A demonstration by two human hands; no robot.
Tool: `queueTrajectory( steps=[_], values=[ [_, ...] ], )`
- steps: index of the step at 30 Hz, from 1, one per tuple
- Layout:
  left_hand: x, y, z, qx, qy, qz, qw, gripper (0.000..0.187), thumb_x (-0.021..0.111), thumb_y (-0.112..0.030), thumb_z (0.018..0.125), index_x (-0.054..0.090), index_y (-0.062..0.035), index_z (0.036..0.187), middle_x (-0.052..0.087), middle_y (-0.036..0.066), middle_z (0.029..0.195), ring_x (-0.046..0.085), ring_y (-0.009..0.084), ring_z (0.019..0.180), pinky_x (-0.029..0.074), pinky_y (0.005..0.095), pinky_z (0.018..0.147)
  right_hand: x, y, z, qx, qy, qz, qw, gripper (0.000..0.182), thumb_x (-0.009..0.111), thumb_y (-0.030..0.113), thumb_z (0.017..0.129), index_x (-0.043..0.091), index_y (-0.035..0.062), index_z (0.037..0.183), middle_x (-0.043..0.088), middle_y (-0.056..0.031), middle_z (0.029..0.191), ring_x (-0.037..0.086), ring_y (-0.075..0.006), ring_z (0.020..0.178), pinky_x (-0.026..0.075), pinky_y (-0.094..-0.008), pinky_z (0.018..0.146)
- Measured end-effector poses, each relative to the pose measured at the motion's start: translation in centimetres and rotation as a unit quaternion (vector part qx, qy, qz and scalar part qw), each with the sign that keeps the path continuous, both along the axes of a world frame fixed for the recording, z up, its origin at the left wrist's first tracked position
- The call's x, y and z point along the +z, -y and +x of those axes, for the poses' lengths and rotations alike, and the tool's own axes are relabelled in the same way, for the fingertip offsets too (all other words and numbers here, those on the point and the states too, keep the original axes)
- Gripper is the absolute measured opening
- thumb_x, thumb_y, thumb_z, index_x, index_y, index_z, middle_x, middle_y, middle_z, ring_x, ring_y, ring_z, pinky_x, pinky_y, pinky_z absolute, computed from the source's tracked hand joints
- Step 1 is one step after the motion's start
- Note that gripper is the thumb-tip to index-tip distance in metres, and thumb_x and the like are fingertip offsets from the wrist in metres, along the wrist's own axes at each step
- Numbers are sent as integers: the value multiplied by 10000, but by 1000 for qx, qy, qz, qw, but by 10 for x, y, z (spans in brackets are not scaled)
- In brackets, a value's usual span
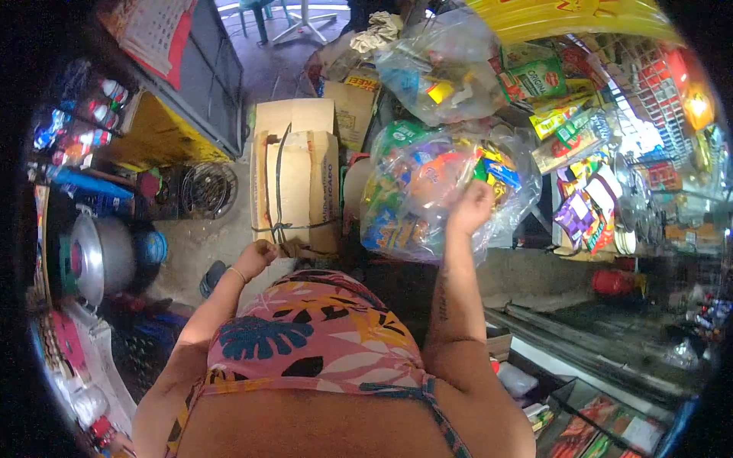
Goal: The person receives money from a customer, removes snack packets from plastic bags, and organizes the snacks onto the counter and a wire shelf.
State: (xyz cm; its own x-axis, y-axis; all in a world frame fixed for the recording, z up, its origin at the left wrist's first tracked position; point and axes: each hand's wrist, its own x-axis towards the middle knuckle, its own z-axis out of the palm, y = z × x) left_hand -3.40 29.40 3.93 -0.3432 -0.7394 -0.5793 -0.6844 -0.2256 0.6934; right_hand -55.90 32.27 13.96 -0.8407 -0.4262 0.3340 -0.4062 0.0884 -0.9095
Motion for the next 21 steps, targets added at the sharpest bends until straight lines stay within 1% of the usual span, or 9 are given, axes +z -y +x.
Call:
queueTrajectory(
  steps=[2, 4, 6, 9, 12, 14, 16, 19, 21],
  values=[
    [11, 15, 8, 17, -6, 23, 1000, 193, 687, -188, 900, 650, 2, 902, 705, 104, 819, 658, 188, 744, 509, 336, 681, 46, 3, 65, 49, 11, 98, 994, 226, 572, 195, 965, 638, -14, 1022, 657, -104, 953, 626, -226, 884, 489, -344, 846],
    [11, 30, 16, 17, 2, 38, 999, 205, 689, -205, 900, 656, -2, 907, 707, 114, 820, 665, 197, 750, 511, 343, 687, 33, 11, 95, 64, -96, 167, 979, 315, 580, 237, 957, 628, -21, 1132, 675, -169, 1046, 648, -294, 966, 493, -384, 889],
    [-4, 46, 26, 0, 26, 43, 999, 215, 690, -220, 900, 661, -7, 911, 704, 123, 813, 670, 199, 753, 512, 348, 693, 47, 15, 130, 109, -236, 277, 925, 458, 660, 256, 910, 575, -38, 1251, 684, -186, 953, 669, -268, 860, 521, -382, 767],
    [3, 62, 25, 5, -32, 38, 999, 224, 691, -233, 900, 663, -10, 905, 692, 135, 782, 663, 192, 738, 509, 348, 694, 43, 15, 146, 256, 10, 284, 924, 370, 682, 203, 878, 628, -21, 1167, 680, -199, 935, 665, -301, 836, 522, -401, 745],
    [13, 84, 15, -42, 32, 40, 998, 213, 686, -217, 902, 658, -6, 915, 694, 139, 789, 654, 182, 743, 510, 345, 705, 58, 17, 128, 154, -309, 126, 930, 263, 690, 137, 844, 674, -8, 1064, 674, -192, 899, 648, -313, 782, 518, -400, 714],
    [9, 93, 12, -73, 14, 2, 997, 209, 680, -213, 905, 656, -6, 911, 695, 141, 798, 650, 194, 736, 509, 348, 709, 91, 14, 112, 58, -213, 176, 959, 175, 652, 91, 803, 687, 21, 960, 662, -190, 859, 641, -367, 850, 508, -437, 778],
    [-1, 100, 9, -85, -6, -18, 996, 215, 678, -218, 905, 653, -4, 909, 696, 144, 814, 652, 220, 742, 510, 358, 718, 75, 6, 70, -86, -217, 100, 967, 144, 635, 103, 804, 693, 17, 904, 663, -208, 816, 635, -391, 822, 507, -461, 760],
    [-23, 97, 12, -90, -15, -24, 996, 240, 684, -237, 897, 647, 0, 911, 698, 155, 852, 662, 281, 780, 512, 381, 742, 36, -9, -9, -176, -259, 172, 934, 165, 641, 118, 789, 688, -8, 886, 670, -232, 821, 630, -428, 793, 505, -494, 751],
    [-26, 90, 13, -113, 6, -36, 993, 256, 690, -249, 889, 645, 2, 916, 701, 169, 881, 667, 327, 816, 512, 395, 760, 23, -14, -34, -160, -208, 281, 923, 190, 652, 131, 777, 680, -15, 895, 675, -247, 871, 637, -446, 811, 507, -504, 773]
  ],
)
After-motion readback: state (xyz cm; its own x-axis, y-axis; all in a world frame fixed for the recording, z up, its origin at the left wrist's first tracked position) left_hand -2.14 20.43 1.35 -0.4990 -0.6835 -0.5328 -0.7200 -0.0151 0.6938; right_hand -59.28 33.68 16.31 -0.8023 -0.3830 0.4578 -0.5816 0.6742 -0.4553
